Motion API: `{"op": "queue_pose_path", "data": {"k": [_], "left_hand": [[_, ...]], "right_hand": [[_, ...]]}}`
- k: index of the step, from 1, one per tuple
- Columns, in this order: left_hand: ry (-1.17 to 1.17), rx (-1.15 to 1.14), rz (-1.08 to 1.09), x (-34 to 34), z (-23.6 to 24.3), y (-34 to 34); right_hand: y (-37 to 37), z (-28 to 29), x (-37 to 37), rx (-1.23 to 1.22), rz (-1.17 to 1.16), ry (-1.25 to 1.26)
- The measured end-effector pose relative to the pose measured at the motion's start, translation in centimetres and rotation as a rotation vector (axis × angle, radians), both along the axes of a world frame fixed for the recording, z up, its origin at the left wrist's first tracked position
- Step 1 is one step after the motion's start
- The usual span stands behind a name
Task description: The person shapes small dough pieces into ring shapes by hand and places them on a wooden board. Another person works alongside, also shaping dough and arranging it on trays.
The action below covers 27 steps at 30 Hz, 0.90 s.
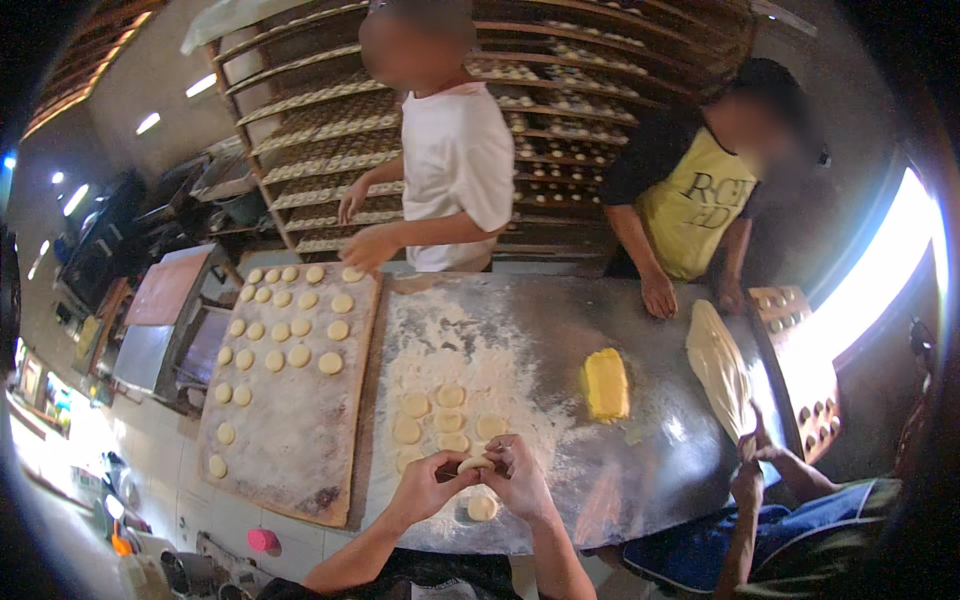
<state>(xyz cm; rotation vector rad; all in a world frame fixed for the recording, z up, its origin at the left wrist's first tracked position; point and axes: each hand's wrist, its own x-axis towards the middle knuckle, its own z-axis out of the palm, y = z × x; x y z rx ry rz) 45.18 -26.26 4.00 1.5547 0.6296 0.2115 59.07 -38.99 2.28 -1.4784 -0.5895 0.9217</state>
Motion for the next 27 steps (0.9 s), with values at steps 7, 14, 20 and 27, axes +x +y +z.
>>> {"op": "queue_pose_path", "data": {"k": [7,14,20,27], "left_hand": [[-0.062,0.551,0.249,-4.2,0.9,1.2],[-0.271,0.799,0.522,-9.4,-0.3,2.5],[-1.096,-0.313,0.427,-15.1,-1.4,3.4],[-0.047,0.709,0.52,-20.1,-1.3,5.1]], "right_hand": [[7.2,0.1,-5.0,-0.033,-0.127,-0.856],[9.0,-0.9,-9.2,0.411,0.44,0.465],[10.6,0.2,-14.7,0.393,0.377,0.69],[12.4,1.4,-21.6,0.214,0.416,0.052]]}}
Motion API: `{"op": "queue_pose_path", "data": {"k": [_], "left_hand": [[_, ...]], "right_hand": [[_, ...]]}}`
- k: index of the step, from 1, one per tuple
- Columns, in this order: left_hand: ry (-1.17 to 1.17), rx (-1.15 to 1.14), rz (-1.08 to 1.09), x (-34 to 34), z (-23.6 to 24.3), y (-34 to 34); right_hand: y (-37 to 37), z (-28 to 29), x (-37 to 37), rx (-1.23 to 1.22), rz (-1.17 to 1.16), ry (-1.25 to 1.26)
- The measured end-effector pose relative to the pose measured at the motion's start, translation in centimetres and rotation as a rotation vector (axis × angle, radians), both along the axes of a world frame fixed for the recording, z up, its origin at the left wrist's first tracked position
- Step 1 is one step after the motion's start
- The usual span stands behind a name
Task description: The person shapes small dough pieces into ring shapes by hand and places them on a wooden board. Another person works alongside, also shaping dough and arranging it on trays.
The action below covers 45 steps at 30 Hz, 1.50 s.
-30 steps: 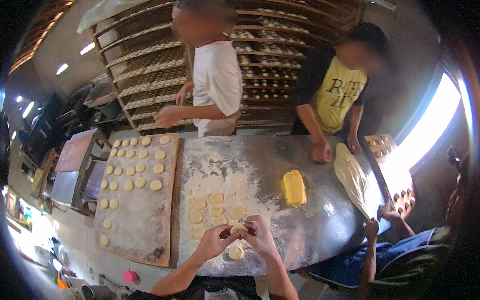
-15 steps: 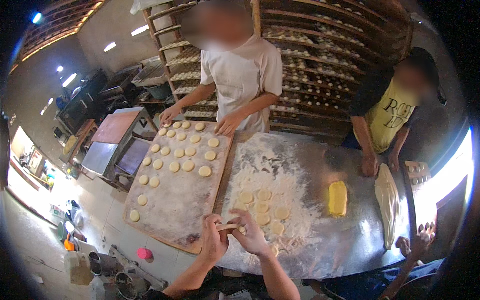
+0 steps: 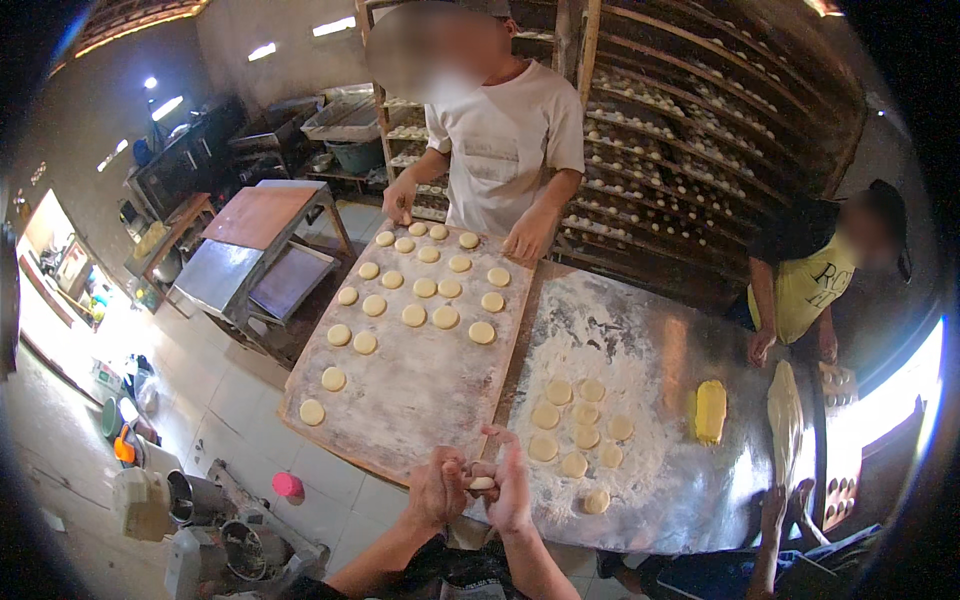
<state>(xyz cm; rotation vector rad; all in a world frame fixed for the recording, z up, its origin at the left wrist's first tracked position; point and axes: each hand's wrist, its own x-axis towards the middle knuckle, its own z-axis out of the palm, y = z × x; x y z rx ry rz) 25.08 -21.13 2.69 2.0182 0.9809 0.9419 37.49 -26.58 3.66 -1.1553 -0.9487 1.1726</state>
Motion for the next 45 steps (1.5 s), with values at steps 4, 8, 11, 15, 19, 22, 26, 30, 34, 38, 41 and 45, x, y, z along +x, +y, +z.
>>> {"op": "queue_pose_path", "data": {"k": [4,8,11,15,19,22,26,30,34,38,41,45], "left_hand": [[-0.068,0.013,-0.09,-2.0,-0.1,1.2],[-0.119,-0.019,-0.134,-3.0,-0.5,2.6],[-0.161,-0.194,-0.138,-3.6,-0.6,3.5],[-0.126,-0.02,-0.19,-3.9,-0.5,4.4],[-0.101,-0.102,-0.245,-3.7,0.1,5.5],[-0.091,-0.135,-0.258,-3.6,0.3,5.8],[-0.053,-0.19,-0.285,-3.6,0.1,6.2],[0.135,-0.17,-0.371,-3.4,-0.5,6.9],[0.062,-0.216,-0.362,-3.0,-0.4,6.8],[0.16,-0.416,-0.352,-2.2,-0.2,6.3],[0.193,-0.328,-0.201,-1.3,-1.0,7.5],[0.356,0.045,-0.11,-2.0,-2.9,10.4]], "right_hand": [[0.5,-0.6,-1.4,0.32,0.178,0.662],[1.0,-1.3,-2.9,0.11,-0.067,-0.166],[1.9,-1.8,-4.1,0.306,0.056,0.249],[2.1,-2.4,-5.1,0.083,-0.198,-0.026],[1.8,-2.9,-5.2,0.167,-0.193,0.403],[1.9,-3.3,-5.1,0.106,-0.239,-0.208],[2.6,-3.8,-4.5,0.379,-0.235,0.374],[2.7,-4.8,-3.7,0.194,-0.12,-0.175],[2.3,-5.5,-3.0,0.525,0.055,0.68],[2.9,-5.2,-3.2,0.074,-0.233,0.096],[4.0,-4.7,-3.6,-0.427,-0.472,0.182],[3.7,-3.8,-3.4,-0.59,-0.47,-0.76]]}}
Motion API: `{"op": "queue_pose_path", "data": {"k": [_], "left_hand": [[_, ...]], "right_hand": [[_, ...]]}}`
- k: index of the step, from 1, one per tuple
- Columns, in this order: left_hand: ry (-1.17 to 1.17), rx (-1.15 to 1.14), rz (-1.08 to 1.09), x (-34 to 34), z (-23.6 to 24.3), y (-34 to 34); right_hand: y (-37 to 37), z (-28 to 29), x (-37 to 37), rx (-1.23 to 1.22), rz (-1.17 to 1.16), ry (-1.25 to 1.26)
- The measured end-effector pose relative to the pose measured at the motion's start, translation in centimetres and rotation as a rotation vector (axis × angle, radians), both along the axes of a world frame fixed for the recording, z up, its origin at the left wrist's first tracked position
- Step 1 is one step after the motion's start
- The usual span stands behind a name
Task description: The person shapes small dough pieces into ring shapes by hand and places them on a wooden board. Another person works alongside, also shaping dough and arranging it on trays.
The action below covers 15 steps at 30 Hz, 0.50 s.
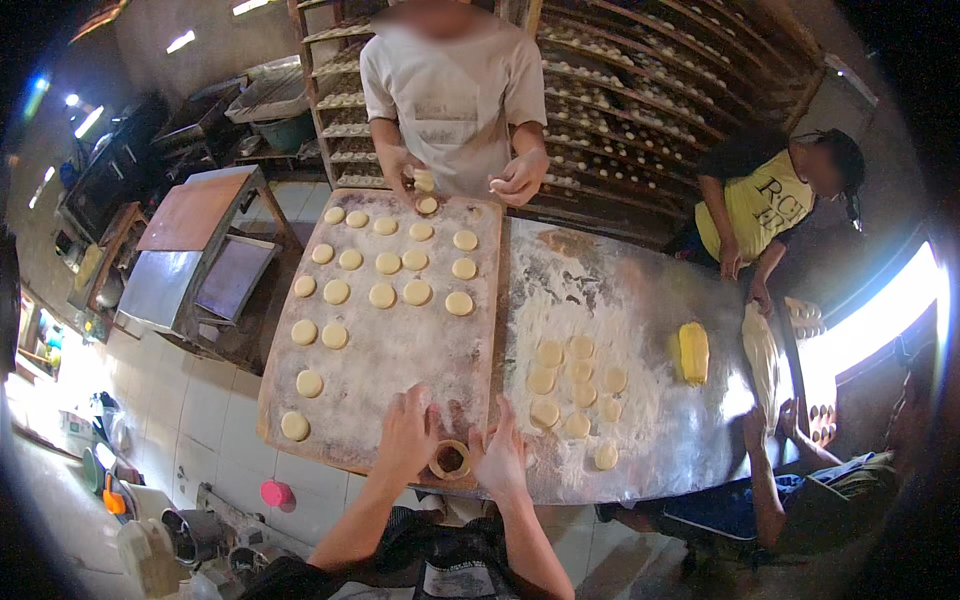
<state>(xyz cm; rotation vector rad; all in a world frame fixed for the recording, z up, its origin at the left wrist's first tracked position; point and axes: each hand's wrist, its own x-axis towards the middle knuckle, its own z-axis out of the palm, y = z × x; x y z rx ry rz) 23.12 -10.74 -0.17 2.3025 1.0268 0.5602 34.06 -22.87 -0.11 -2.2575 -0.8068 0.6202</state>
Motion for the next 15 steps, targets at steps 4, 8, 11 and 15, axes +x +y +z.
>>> {"op": "queue_pose_path", "data": {"k": [4,8,11,15], "left_hand": [[0.105,-0.131,-0.175,-2.9,-0.9,-0.9],[0.188,-0.183,-0.19,-3.5,-0.7,-2.0],[0.257,-0.16,-0.188,-2.8,-0.1,-2.2],[0.333,-0.225,-0.151,-1.9,0.8,-2.5]], "right_hand": [[-0.7,-0.1,0.0,-0.097,0.265,0.043],[-0.6,-1.3,-0.5,-0.13,0.283,-0.099],[-2.0,-2.3,0.5,-0.083,0.309,-0.057],[-8.6,-2.9,5.4,0.113,-0.058,0.202]]}}
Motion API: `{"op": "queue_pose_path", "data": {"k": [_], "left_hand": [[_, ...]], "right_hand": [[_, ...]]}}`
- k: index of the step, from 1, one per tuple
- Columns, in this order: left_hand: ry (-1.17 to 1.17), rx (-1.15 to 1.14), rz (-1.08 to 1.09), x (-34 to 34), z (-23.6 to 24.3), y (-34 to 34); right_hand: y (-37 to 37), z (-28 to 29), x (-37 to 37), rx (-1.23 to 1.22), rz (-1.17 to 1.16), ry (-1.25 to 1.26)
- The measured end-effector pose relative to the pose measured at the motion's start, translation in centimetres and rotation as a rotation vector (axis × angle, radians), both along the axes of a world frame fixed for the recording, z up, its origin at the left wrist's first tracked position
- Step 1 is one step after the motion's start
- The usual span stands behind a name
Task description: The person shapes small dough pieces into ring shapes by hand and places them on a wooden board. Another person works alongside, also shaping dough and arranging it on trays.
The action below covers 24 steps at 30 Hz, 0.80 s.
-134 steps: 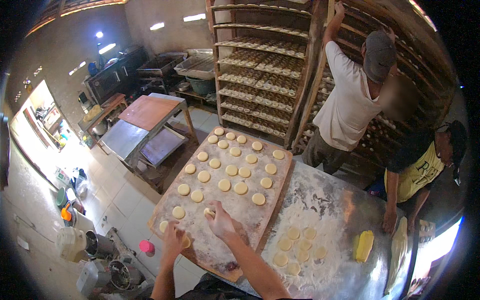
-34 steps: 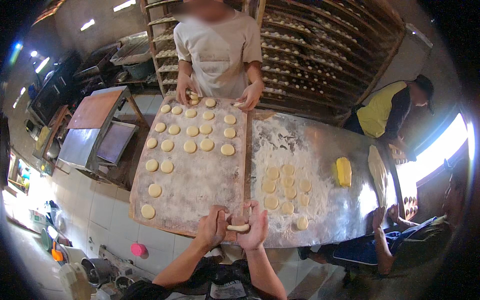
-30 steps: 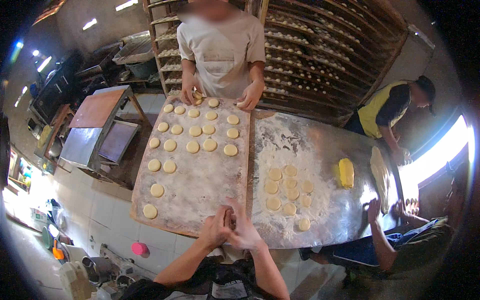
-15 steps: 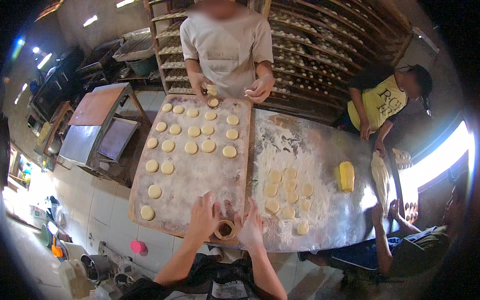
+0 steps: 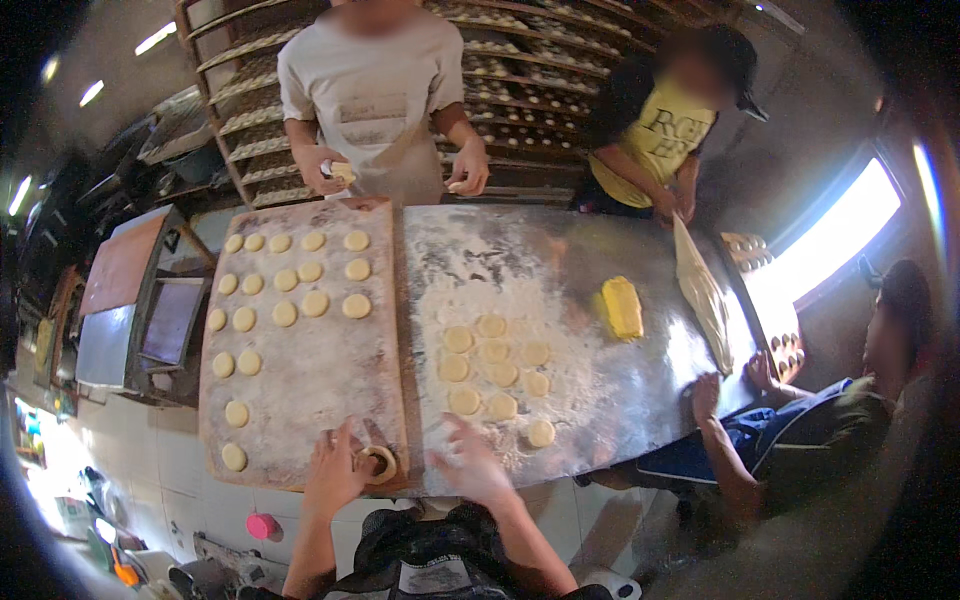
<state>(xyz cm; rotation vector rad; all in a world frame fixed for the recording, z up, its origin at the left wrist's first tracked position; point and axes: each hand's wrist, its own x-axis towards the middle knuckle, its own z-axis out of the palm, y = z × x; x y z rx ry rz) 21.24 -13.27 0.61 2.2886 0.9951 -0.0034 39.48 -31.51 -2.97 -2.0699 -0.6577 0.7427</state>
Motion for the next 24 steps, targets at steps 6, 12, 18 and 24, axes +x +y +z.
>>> {"op": "queue_pose_path", "data": {"k": [6,12,18,24], "left_hand": [[-0.234,0.132,-0.004,5.8,-0.6,-3.3],[-0.247,-0.402,-0.164,14.2,-0.3,-10.5],[-0.444,-0.703,-0.021,16.1,2.6,-12.2],[-0.518,-0.464,0.125,15.8,3.8,-12.7]], "right_hand": [[-8.7,-0.8,9.0,-0.448,-0.139,-0.723],[-8.3,1.1,11.4,0.04,-0.012,0.13],[-8.1,4.9,11.8,0.384,0.015,0.388],[-5.2,4.8,12.0,0.323,0.125,0.099]]}}
